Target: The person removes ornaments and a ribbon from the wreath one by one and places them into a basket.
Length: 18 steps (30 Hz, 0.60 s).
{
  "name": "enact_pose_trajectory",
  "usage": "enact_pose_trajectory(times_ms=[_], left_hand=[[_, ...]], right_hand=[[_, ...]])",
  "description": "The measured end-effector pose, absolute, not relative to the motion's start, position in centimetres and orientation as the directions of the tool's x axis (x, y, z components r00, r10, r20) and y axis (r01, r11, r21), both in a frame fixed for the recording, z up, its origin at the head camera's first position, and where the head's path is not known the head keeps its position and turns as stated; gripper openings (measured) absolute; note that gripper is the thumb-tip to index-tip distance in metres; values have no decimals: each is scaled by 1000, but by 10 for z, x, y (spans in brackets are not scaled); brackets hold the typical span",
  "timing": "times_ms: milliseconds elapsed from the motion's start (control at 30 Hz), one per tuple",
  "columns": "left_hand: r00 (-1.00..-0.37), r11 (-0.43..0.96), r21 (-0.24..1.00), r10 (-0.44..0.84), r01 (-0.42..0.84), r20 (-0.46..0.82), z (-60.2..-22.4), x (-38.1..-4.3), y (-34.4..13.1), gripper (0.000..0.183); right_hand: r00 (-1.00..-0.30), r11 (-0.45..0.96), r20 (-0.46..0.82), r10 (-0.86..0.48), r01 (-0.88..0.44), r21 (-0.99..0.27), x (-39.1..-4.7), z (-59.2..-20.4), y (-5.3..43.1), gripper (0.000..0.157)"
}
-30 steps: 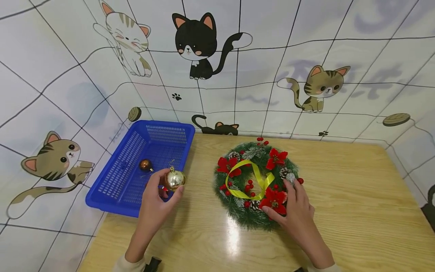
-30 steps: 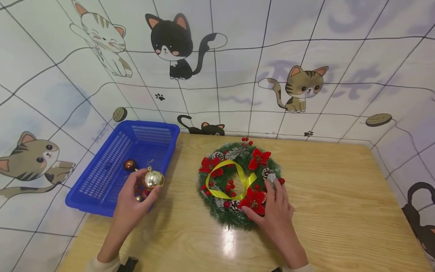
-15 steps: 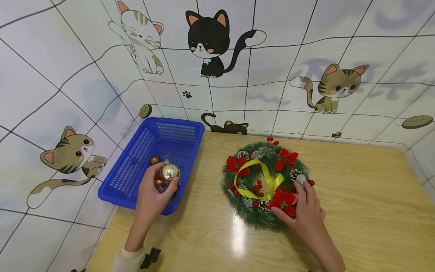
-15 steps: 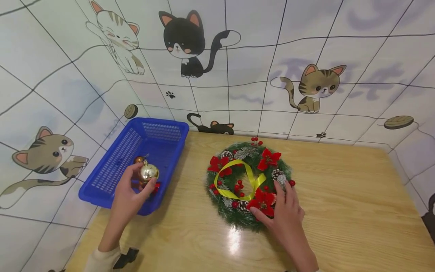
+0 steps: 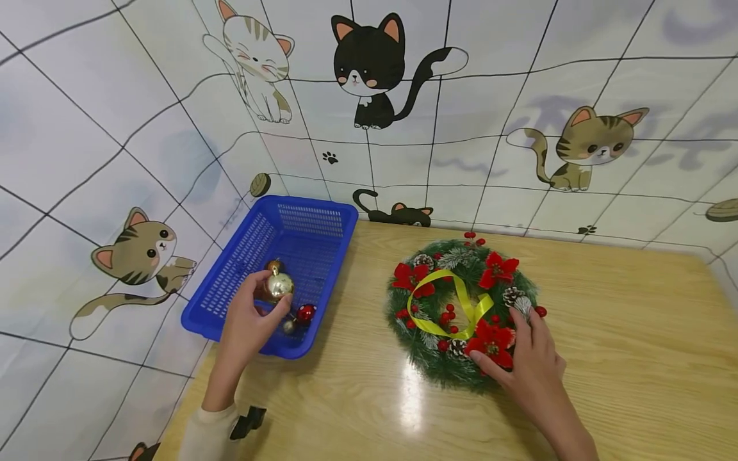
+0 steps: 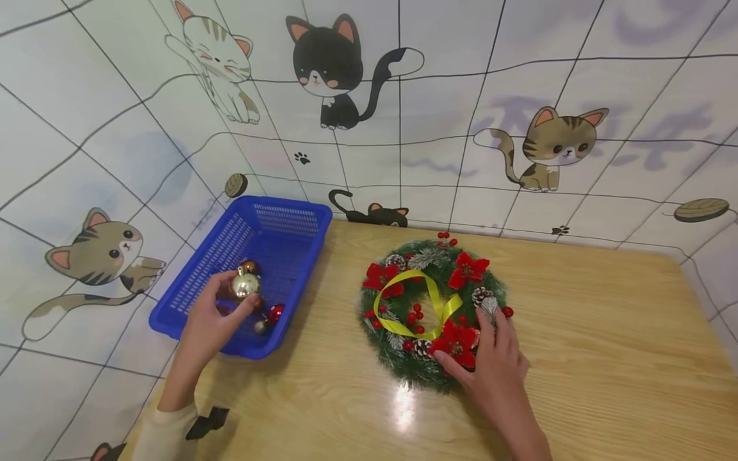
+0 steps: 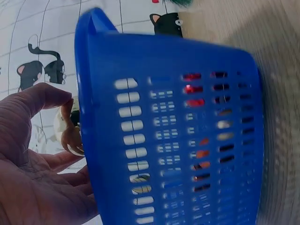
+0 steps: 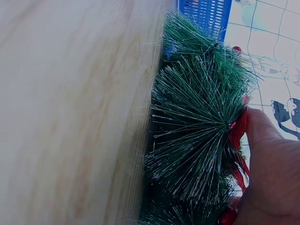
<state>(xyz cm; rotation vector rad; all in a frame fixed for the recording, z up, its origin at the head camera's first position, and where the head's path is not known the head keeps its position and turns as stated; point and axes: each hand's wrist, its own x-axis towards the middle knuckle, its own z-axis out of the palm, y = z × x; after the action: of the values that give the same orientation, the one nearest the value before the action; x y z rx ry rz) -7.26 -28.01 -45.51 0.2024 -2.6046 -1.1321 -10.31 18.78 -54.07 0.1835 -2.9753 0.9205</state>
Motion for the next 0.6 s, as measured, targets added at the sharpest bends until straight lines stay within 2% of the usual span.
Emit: enact_pose_trajectory(times_ms=[233,600], left_hand=[[-959,700,712,-239,-60,153,-455,-79,-297,60],[-968,720,692,-205,-50,143,-444,-92,-308,59]], right_hand=[[-993,822,62,-104,-120,-556,-103,-545,188,118],[-992,811,61,-112,-126,-571,-103,-543,189,117]])
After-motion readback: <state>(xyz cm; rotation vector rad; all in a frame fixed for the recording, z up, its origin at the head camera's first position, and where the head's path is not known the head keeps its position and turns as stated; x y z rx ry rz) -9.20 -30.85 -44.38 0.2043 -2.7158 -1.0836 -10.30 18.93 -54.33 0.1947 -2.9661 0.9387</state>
